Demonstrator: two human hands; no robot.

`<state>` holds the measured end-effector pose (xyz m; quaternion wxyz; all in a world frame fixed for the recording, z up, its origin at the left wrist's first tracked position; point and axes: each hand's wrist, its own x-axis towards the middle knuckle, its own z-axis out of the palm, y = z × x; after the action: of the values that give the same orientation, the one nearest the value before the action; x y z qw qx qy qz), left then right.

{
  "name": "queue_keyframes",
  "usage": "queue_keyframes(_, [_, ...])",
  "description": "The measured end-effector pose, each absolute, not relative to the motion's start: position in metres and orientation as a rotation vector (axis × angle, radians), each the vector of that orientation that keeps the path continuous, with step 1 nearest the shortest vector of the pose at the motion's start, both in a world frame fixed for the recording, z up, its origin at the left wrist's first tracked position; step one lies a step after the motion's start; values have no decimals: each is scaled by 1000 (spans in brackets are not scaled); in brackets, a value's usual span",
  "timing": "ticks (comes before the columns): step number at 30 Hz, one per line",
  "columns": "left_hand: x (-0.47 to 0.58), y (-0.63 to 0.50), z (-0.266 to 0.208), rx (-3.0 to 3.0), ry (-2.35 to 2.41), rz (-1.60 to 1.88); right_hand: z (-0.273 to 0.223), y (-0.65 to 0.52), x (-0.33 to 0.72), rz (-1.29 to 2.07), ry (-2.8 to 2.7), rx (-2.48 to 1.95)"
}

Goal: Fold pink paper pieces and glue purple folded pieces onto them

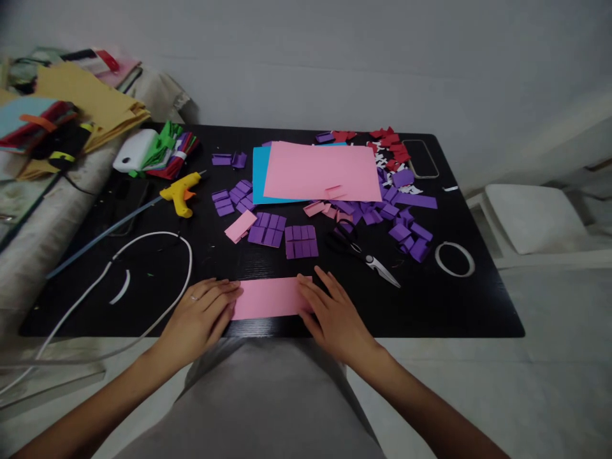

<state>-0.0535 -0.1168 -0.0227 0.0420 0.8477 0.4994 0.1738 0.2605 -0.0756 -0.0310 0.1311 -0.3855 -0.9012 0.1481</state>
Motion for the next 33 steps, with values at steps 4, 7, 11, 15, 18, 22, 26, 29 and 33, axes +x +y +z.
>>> queue_keyframes(4, [-42, -111, -19, 2611, 1574, 551, -32, -76, 264, 443, -2604, -1112])
queue_keyframes(7, [-25, -107, -21, 2619, 1531, 568, -34, -76, 261, 423, -2611, -1109])
queue_keyframes(11, [-5, -106, -31, 2666, 1344, 548, -33, -76, 260, 403, -2625, -1110])
queue_keyframes(15, [-2, -106, -36, 2654, 1325, 517, -31, -75, 266, 371, -2609, -1168])
queue_keyframes(18, [-5, -106, -33, 2634, 1321, 547, -30, -75, 270, 351, -2585, -1239])
queue_keyframes(22, [-9, -106, -30, 2589, 1356, 594, -28, -76, 270, 341, -2577, -1262])
queue_keyframes(26, [-27, -112, -29, 2556, 1411, 544, -27, -77, 269, 338, -2564, -1264])
queue_keyframes(29, [-48, -119, -28, 2560, 1450, 502, -28, -77, 268, 329, -2557, -1269])
queue_keyframes(33, [-74, -128, -26, 2524, 1550, 482, -30, -78, 267, 323, -2550, -1277])
